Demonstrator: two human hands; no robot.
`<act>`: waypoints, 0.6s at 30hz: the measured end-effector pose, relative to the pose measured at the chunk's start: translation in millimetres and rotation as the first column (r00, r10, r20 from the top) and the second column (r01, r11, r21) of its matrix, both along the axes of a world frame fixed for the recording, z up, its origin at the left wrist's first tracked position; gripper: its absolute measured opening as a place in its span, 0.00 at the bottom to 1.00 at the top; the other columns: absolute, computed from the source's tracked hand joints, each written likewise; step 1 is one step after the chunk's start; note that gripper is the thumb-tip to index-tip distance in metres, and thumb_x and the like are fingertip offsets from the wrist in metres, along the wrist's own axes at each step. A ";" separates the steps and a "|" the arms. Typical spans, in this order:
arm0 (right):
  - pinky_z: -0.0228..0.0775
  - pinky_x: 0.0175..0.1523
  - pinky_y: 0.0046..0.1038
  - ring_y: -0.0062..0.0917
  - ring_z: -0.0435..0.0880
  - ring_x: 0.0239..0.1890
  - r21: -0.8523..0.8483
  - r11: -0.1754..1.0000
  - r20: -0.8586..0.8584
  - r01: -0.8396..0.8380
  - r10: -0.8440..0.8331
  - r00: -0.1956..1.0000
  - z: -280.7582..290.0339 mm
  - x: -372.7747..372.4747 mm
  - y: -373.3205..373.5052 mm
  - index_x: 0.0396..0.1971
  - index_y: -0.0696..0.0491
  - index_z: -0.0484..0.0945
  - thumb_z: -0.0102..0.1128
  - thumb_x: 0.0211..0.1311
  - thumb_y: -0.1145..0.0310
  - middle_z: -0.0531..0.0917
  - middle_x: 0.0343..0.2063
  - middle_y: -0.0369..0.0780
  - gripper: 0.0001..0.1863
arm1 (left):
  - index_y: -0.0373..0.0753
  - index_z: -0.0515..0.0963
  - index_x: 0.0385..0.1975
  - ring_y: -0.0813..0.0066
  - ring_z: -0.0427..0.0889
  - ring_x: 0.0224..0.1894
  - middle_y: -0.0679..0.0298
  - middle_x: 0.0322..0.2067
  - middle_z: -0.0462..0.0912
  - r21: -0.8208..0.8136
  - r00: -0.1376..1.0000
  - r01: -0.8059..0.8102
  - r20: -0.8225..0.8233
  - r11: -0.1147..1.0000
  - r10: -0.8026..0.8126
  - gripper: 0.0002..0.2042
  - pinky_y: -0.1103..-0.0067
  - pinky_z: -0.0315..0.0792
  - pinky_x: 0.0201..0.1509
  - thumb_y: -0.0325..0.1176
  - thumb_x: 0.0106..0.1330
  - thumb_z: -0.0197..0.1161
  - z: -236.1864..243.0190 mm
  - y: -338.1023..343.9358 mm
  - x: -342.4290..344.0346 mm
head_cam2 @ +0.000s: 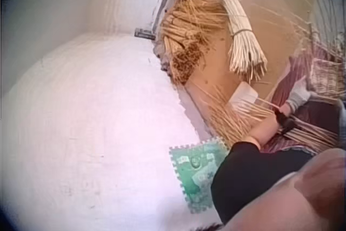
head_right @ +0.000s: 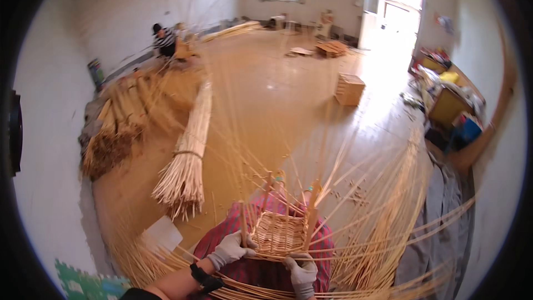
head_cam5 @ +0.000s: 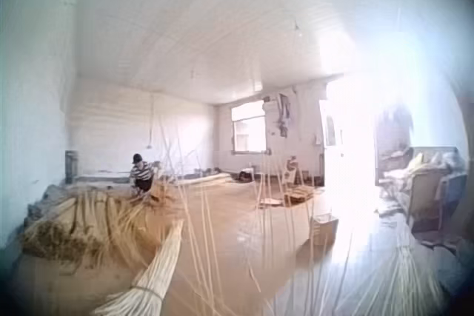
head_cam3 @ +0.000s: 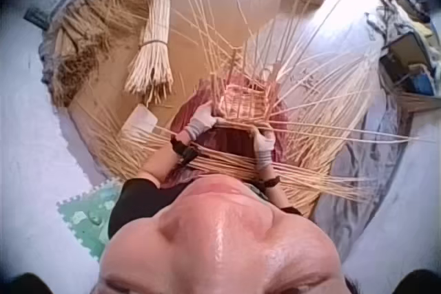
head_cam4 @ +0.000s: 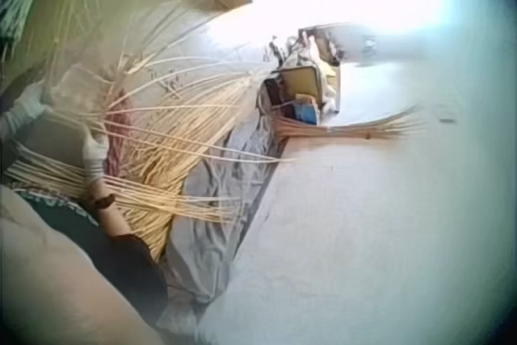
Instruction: Weave a wooden basket using long reeds or plant strips.
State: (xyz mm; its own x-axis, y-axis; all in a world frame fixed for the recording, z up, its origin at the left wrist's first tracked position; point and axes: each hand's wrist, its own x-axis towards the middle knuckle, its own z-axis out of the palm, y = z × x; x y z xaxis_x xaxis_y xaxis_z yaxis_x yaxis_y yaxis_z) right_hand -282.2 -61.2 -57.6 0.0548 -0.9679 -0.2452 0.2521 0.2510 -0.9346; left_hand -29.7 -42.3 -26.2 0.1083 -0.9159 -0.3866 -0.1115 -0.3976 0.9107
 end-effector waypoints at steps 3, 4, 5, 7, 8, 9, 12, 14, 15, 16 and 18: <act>0.78 0.30 0.22 0.22 0.85 0.24 -0.064 0.998 0.006 0.024 -0.023 1.000 -1.7 -8.5 2.8 0.40 0.59 0.79 0.70 0.59 0.82 0.87 0.26 0.43 0.11 | 0.36 0.78 0.46 0.73 0.86 0.42 0.64 0.38 0.88 -0.008 0.984 0.099 0.147 0.995 -0.096 0.19 0.74 0.80 0.51 0.28 0.56 0.79 12.3 -5.8 -4.2; 0.78 0.30 0.21 0.22 0.85 0.25 -0.086 0.996 0.056 0.020 -0.015 0.998 -2.3 -8.7 2.7 0.41 0.59 0.78 0.70 0.60 0.82 0.87 0.27 0.42 0.12 | 0.37 0.77 0.47 0.73 0.85 0.43 0.65 0.39 0.88 -0.041 0.993 0.077 0.091 0.996 -0.073 0.21 0.74 0.79 0.53 0.28 0.56 0.79 4.5 -5.4 -3.5; 0.78 0.30 0.21 0.22 0.85 0.25 -0.085 0.996 0.060 -0.009 0.014 0.998 -1.7 -7.8 3.4 0.41 0.59 0.78 0.70 0.60 0.82 0.87 0.27 0.42 0.12 | 0.37 0.77 0.47 0.73 0.85 0.43 0.65 0.39 0.88 -0.041 0.995 0.048 0.094 0.998 -0.044 0.21 0.74 0.79 0.53 0.28 0.56 0.79 -2.4 -1.5 -1.9; 0.78 0.30 0.21 0.22 0.85 0.26 -0.081 0.997 0.046 0.008 -0.005 0.999 -0.3 -6.4 1.5 0.42 0.59 0.78 0.69 0.61 0.82 0.87 0.27 0.42 0.12 | 0.37 0.78 0.47 0.74 0.85 0.45 0.65 0.40 0.87 -0.038 0.998 0.056 0.040 0.998 -0.055 0.21 0.75 0.78 0.55 0.28 0.56 0.79 6.3 0.7 -2.9; 0.78 0.31 0.21 0.23 0.85 0.26 -0.075 0.997 0.029 0.003 -0.001 1.000 0.5 -5.2 -0.1 0.41 0.58 0.78 0.69 0.61 0.82 0.87 0.28 0.43 0.11 | 0.38 0.78 0.47 0.74 0.84 0.46 0.66 0.41 0.87 -0.026 0.994 0.074 0.078 0.997 -0.071 0.20 0.76 0.77 0.56 0.28 0.57 0.79 11.4 -0.2 -1.0; 0.78 0.31 0.21 0.23 0.85 0.26 -0.076 0.997 0.028 -0.013 0.016 0.999 -2.7 -5.7 -1.3 0.41 0.58 0.78 0.69 0.61 0.82 0.87 0.28 0.43 0.11 | 0.38 0.78 0.47 0.74 0.84 0.46 0.66 0.41 0.87 -0.028 0.995 0.057 0.077 0.998 -0.055 0.20 0.76 0.77 0.56 0.28 0.57 0.79 11.5 2.1 0.4; 0.80 0.30 0.22 0.25 0.87 0.26 -0.142 0.988 0.020 -0.065 0.068 0.997 -10.1 -7.5 -2.5 0.42 0.58 0.78 0.70 0.63 0.79 0.87 0.30 0.43 0.11 | 0.37 0.78 0.47 0.74 0.84 0.45 0.65 0.40 0.87 -0.061 0.997 0.054 0.051 0.997 -0.051 0.20 0.75 0.78 0.55 0.28 0.57 0.79 5.9 4.3 3.7; 0.80 0.30 0.22 0.25 0.87 0.26 -0.115 0.993 0.013 -0.025 0.027 1.000 -8.5 -5.9 0.4 0.42 0.58 0.78 0.71 0.63 0.78 0.87 0.29 0.43 0.11 | 0.37 0.79 0.46 0.75 0.85 0.44 0.66 0.39 0.87 -0.064 0.997 0.074 -0.005 0.995 -0.075 0.19 0.75 0.78 0.54 0.28 0.57 0.79 -2.6 2.9 5.3; 0.80 0.30 0.22 0.25 0.87 0.26 -0.117 0.993 0.008 -0.031 0.032 0.999 -7.9 -5.5 1.3 0.42 0.58 0.78 0.71 0.63 0.78 0.87 0.29 0.43 0.11 | 0.37 0.79 0.46 0.75 0.85 0.44 0.66 0.39 0.87 -0.066 0.998 0.069 -0.009 0.995 -0.070 0.19 0.75 0.78 0.54 0.28 0.57 0.79 -1.6 3.8 5.4; 0.80 0.29 0.22 0.24 0.87 0.26 -0.127 0.991 0.015 -0.030 0.033 0.999 -7.1 -4.7 1.7 0.41 0.58 0.78 0.71 0.62 0.77 0.87 0.29 0.42 0.11 | 0.38 0.79 0.46 0.74 0.85 0.44 0.66 0.39 0.87 -0.058 0.997 0.074 -0.002 0.996 -0.074 0.19 0.75 0.78 0.54 0.29 0.57 0.79 -0.4 3.8 6.9; 0.80 0.29 0.22 0.24 0.87 0.26 -0.139 0.990 0.022 -0.030 0.033 0.999 -14.3 -6.9 -0.3 0.41 0.57 0.78 0.71 0.62 0.77 0.87 0.28 0.42 0.11 | 0.38 0.79 0.46 0.74 0.85 0.43 0.66 0.39 0.87 -0.050 0.997 0.079 0.007 0.996 -0.079 0.19 0.75 0.79 0.53 0.29 0.58 0.78 4.4 3.9 5.9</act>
State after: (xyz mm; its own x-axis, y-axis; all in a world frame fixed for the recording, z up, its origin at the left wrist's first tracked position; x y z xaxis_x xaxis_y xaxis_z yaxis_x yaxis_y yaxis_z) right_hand -289.1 -61.4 -71.9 0.0902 -0.9901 -0.1075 0.2689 0.1281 -0.9546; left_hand -23.8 -38.4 -21.8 0.0368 -0.9399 -0.3396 -0.1450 -0.3412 0.9287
